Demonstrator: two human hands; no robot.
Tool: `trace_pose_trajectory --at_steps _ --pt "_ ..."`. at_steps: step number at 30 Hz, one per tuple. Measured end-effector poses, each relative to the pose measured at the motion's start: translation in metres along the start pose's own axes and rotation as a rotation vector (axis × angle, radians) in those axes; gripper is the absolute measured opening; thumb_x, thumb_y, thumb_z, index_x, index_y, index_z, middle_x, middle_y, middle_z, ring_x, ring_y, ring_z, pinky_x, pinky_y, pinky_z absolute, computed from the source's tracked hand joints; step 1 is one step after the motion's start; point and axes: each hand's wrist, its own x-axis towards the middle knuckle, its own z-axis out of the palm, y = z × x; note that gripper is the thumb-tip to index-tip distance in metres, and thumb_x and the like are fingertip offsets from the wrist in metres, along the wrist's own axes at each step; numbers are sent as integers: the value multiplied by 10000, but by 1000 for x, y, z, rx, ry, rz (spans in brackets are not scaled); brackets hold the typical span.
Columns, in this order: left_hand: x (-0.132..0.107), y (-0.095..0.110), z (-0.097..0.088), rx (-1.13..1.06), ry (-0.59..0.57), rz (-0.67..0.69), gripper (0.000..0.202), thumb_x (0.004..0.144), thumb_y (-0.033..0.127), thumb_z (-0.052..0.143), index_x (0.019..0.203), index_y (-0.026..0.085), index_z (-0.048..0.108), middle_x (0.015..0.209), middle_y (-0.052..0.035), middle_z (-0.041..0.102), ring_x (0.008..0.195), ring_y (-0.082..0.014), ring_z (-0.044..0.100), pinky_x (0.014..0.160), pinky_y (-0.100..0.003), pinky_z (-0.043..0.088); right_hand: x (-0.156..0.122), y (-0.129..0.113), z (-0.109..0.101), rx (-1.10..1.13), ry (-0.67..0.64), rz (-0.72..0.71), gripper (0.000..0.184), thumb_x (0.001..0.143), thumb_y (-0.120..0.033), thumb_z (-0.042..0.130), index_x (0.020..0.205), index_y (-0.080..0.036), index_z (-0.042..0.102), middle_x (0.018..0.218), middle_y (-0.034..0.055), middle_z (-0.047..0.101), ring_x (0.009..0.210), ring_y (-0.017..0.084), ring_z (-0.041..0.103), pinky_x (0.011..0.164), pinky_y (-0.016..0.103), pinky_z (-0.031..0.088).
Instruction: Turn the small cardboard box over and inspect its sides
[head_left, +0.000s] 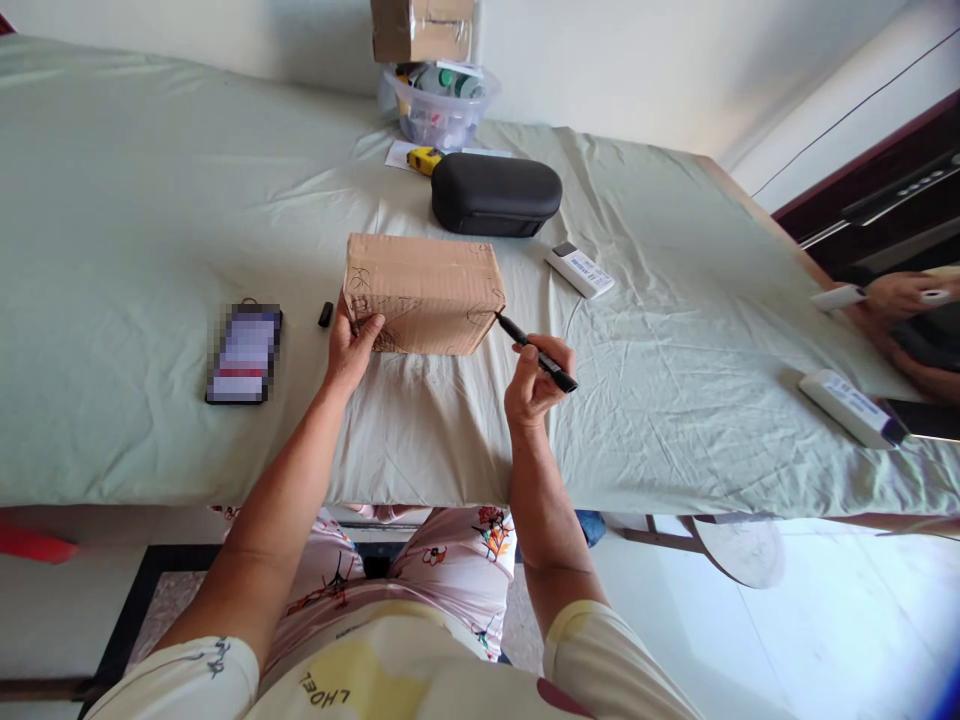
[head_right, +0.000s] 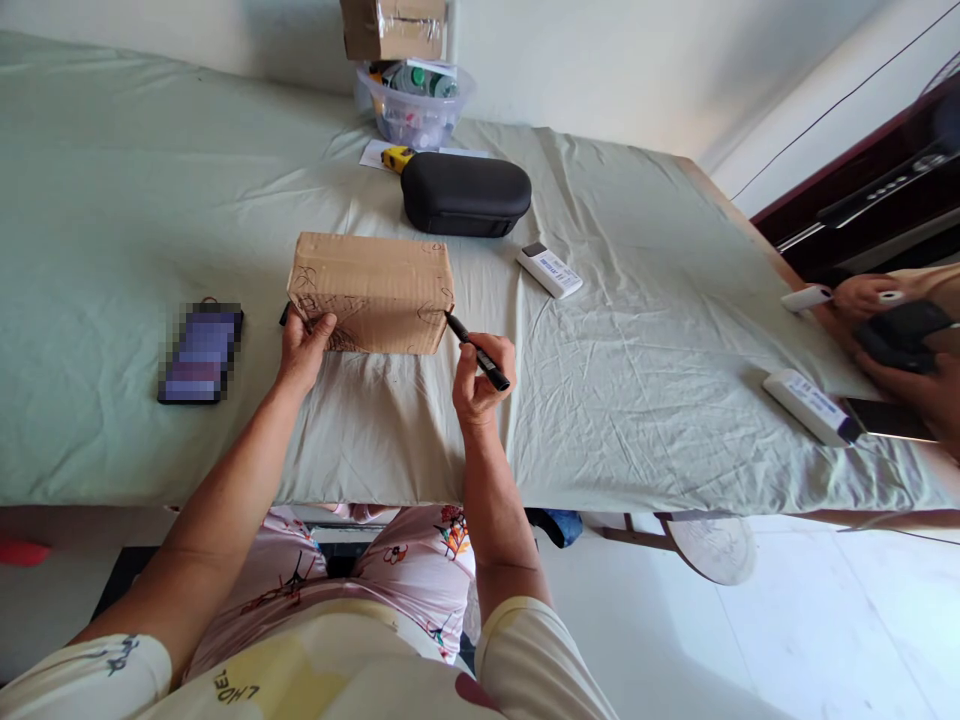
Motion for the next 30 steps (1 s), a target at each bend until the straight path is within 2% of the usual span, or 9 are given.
trace_pose_trajectory --at_steps 3,7,11,14,16,18,21,25,30 --pt "1 -2 -1 10 -25 5 866 864 752 738 1553 285 497 1541 -132 627 1481 -289 575 1288 -471 410 1 0 1 87 40 -28 256 1027 -482 548 1012 -248 652 874 15 639 741 167 680 709 359 567" --pt "0 -1 0 15 -23 1 883 875 750 726 1581 287 466 1572 -141 602 1503 -300 558 1299 -482 397 1 -3 2 60 -59 24 259 1019 -484 576 971 -242 653 841 2 640 715 155 675 691 337 562" --pt "-1 0 1 2 -25 -4 869 877 740 730 1573 284 477 1574 -144 598 1513 -309 547 1299 -491 400 7 0 2 30 142 77 257 1029 -487 528 976 -247 606 851 1 616 638 128 639 650 320 539" --pt "-2 0 1 14 -5 -13 877 865 745 741 1563 275 493 1567 -153 594 1493 -313 565 1282 -485 425 17 12 0 5 245 109 225 1017 -454 526 1053 -253 619 959 29 645 754 153 679 749 352 565" --pt "-2 -1 1 32 -2 -15 876 868 745 738 1565 275 493 1557 -154 597 1478 -310 577 1267 -476 444 21 24 -2 -61 169 172 232 989 -429 553 1093 -251 657 1035 51 678 918 197 706 860 393 572" --pt "-1 -1 0 38 -5 -13 873 875 742 732 1574 281 482 1555 -152 602 1473 -305 582 1253 -464 461 22 39 -5 -167 23 250 255 942 -411 583 1095 -241 697 1053 62 711 996 227 699 942 435 559" --pt "0 -3 2 27 4 -8 852 889 737 715 1574 291 472 1584 -153 584 1488 -296 575 1239 -442 476 19 56 -6 -342 -190 353 341 891 -400 599 1149 -226 740 1084 90 750 997 249 689 963 466 548" --pt "0 -6 5 22 41 -23 753 927 730 647 1510 271 517 1530 -155 628 1460 -272 603 1220 -418 491 12 63 -7 -616 -378 393 436 890 -377 592 1272 -227 740 1239 157 746 1170 316 656 1033 534 505" --pt "0 -7 2 109 220 -105 481 969 452 639 1383 215 581 1392 -158 696 1316 -258 689 1160 -413 540 10 56 -9 -817 -568 426 514 879 -402 661 1365 -238 702 1380 178 692 1289 370 583 1074 588 447"
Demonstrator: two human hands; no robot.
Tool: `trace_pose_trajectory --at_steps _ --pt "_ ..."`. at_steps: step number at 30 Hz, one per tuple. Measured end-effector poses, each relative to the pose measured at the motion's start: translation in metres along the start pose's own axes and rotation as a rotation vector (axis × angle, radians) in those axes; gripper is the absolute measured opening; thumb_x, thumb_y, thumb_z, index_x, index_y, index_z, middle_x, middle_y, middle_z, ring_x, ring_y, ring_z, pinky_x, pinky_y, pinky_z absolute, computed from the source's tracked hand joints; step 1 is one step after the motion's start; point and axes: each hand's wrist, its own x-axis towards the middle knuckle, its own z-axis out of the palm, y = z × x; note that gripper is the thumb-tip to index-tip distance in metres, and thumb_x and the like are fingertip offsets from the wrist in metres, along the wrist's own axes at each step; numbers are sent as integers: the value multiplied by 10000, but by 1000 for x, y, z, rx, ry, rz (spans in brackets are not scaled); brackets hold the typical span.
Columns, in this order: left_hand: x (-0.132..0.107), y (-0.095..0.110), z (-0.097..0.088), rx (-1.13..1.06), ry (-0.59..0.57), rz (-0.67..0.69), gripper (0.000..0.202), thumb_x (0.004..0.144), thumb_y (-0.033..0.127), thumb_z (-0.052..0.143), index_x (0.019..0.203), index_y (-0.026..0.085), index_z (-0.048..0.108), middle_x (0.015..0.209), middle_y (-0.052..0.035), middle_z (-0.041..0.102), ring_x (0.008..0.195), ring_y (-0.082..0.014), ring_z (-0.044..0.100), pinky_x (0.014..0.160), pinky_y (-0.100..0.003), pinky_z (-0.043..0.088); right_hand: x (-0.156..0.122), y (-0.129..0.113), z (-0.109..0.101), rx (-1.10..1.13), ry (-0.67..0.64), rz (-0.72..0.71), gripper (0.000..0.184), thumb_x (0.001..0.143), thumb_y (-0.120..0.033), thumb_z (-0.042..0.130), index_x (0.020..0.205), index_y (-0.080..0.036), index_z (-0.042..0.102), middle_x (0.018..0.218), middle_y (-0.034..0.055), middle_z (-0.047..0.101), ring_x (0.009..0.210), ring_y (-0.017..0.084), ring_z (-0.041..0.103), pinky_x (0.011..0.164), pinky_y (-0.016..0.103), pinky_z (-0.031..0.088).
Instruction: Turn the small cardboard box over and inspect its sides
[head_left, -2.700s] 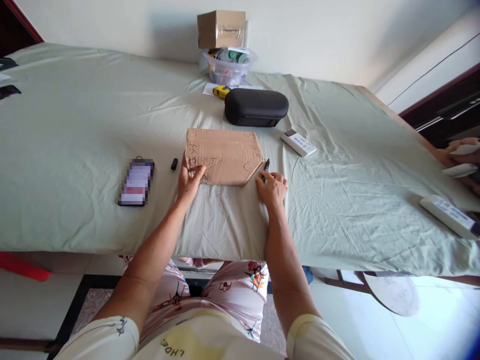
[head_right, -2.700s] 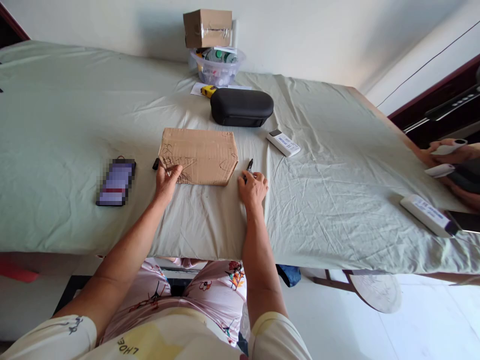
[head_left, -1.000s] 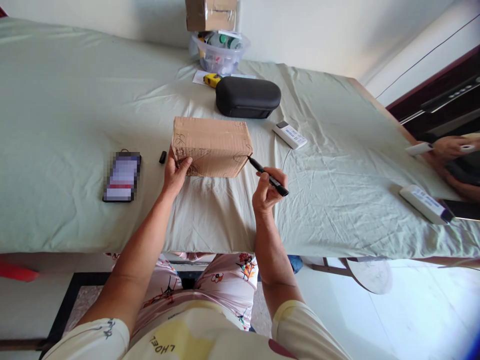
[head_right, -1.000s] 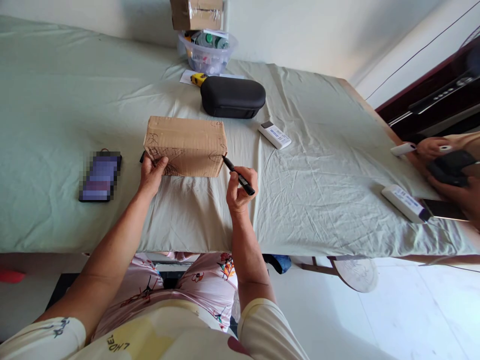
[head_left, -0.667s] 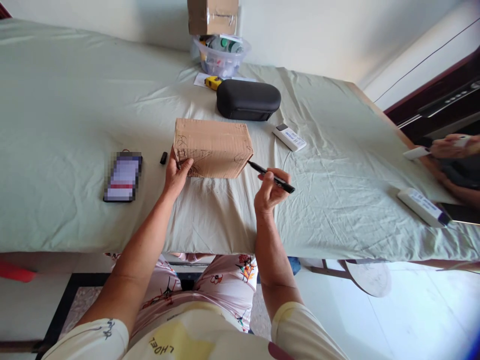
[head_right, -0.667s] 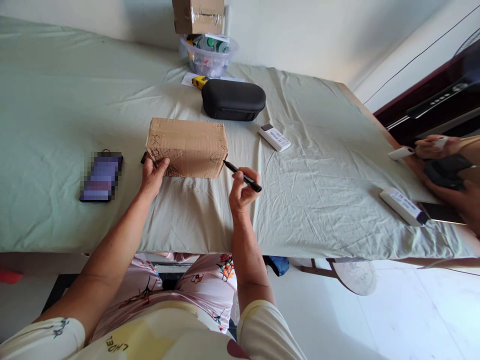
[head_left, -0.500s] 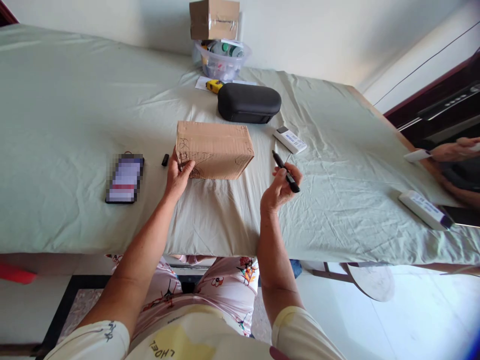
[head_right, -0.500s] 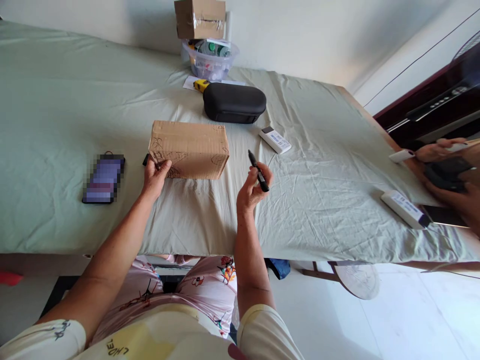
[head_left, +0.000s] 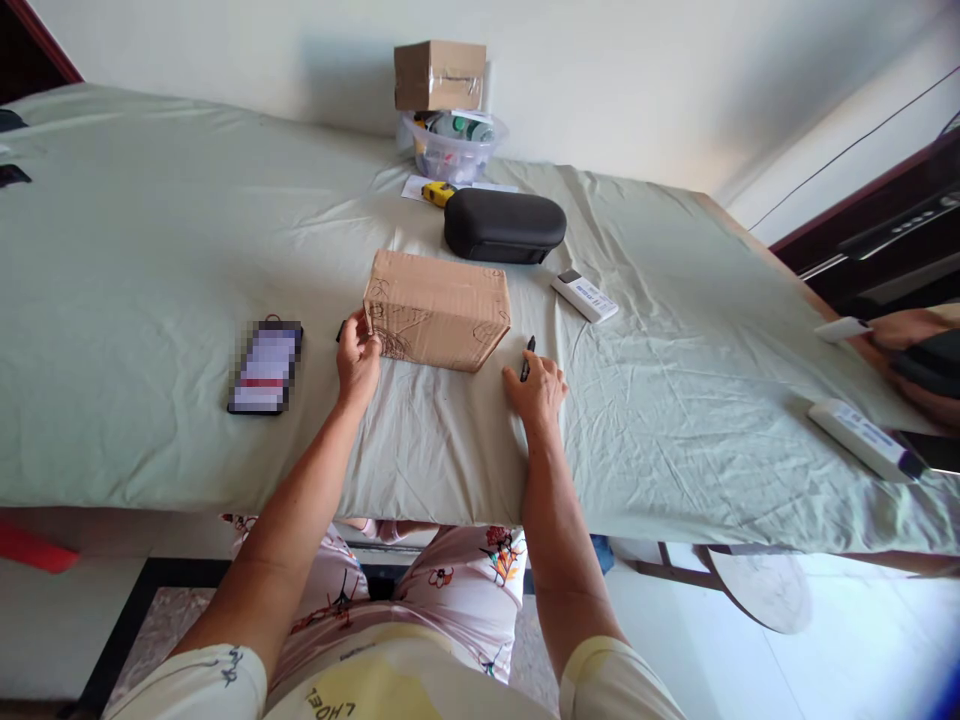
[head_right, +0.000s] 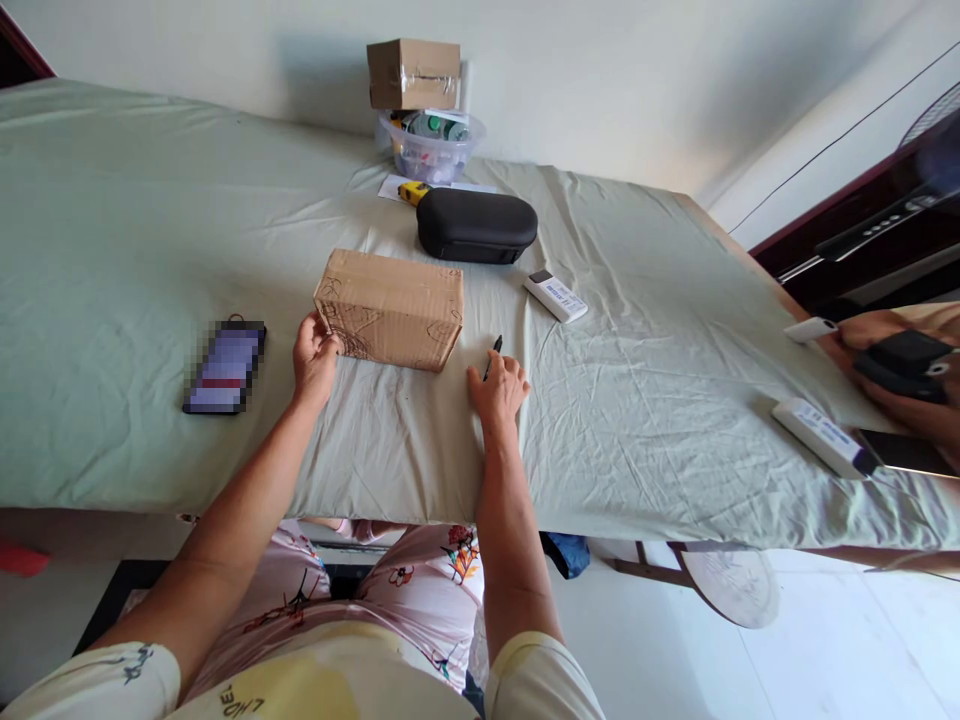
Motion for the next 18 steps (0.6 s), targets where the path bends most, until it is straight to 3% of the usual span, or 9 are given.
trace_pose_trajectory --at_steps 5,11,14,18 --pt "2 8 -7 128 225 -14 379 931 179 567 1309 188 581 1301 -154 695 1210 -232 703 1089 -404 574 -1 -3 -2 -6 4 -10 461 908 -398 621 1328 -229 713 1376 174 670 1286 357 571 1060 567 445" --pt "0 32 -14 276 325 131 388 907 134 541 1283 201 610 1267 -116 695 1181 -208 696 1049 -364 576 1 -9 3 148 229 -110 389 920 -230 485 1210 -226 745 1265 144 745 1213 305 634 1059 523 463" --pt "-5 49 -35 353 282 141 384 913 170 550 1291 194 617 1240 -109 717 1171 -222 706 1046 -381 571 2 -10 6 199 264 -123 367 904 -225 489 1162 -212 750 1199 137 771 1158 295 660 1044 505 485" --pt "-14 74 -87 635 289 50 470 899 213 576 1366 159 599 1311 -152 705 1270 -297 662 1140 -464 514 3 -11 6 255 289 -148 351 905 -231 483 1147 -205 736 1146 131 778 1110 275 679 1035 479 511"
